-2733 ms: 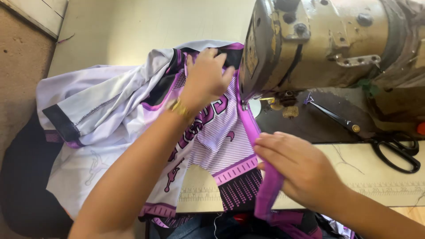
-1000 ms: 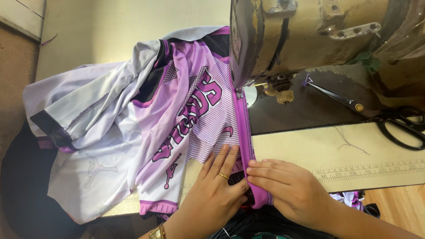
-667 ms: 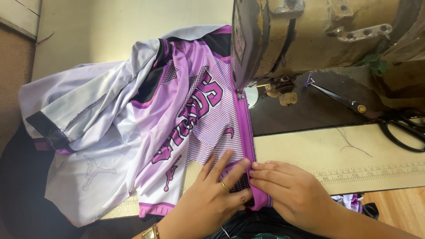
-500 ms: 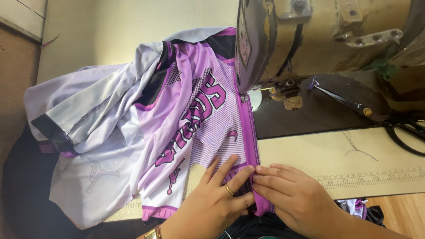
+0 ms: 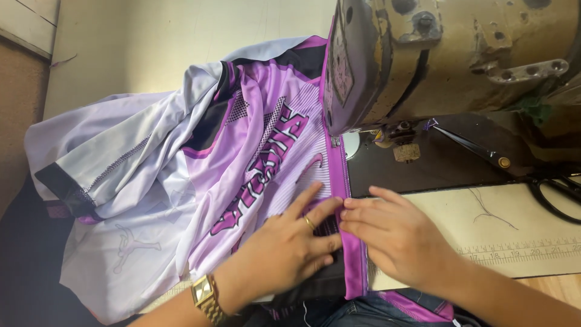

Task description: Trimming excess fabric from a jersey using scissors at a sewing machine station

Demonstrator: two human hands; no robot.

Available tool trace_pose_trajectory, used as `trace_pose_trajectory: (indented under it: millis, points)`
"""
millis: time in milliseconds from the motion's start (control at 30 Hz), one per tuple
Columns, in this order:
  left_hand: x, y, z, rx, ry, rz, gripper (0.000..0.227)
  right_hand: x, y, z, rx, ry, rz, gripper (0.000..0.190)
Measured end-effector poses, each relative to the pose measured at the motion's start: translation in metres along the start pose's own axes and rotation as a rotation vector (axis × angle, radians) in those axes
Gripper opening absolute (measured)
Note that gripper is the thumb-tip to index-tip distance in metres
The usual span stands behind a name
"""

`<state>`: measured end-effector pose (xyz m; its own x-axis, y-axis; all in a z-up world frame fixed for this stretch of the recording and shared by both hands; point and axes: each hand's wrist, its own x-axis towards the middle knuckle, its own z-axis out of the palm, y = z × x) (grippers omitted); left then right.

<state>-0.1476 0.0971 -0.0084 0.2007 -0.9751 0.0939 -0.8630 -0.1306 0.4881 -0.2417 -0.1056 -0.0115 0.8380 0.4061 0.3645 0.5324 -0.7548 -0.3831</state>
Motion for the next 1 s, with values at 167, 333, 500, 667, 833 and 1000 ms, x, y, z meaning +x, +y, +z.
trace_pose_trajectory:
  millis: [167, 333, 500, 667, 833, 1000]
  points:
    - [0.003, -0.008, -0.005, -0.014, 0.044, 0.052, 0.025, 0.006, 0.006, -0.001, -0.030, -0.009, -0.003, 0.025]
    - [0.008, -0.018, -0.009, -0.015, 0.061, 0.096, 0.027, 0.013, 0.015, -0.003, -0.029, -0.021, -0.012, 0.024]
    - [0.023, -0.041, -0.018, -0.014, 0.064, 0.160, 0.030, 0.027, 0.037, 0.001, -0.113, -0.019, -0.011, 0.024]
    - [0.031, -0.057, -0.025, 0.166, 0.079, 0.172, 0.038, 0.037, 0.049, 0.002, -0.081, -0.030, 0.087, 0.023]
    - [0.024, -0.013, 0.002, 0.437, 0.211, 0.032, 0.034, 0.036, 0.026, -0.007, -0.061, 0.092, -0.048, 0.014]
    - [0.002, 0.033, 0.037, 0.460, 0.256, -0.067, 0.053, 0.012, -0.009, -0.031, 0.051, 0.161, -0.005, 0.021]
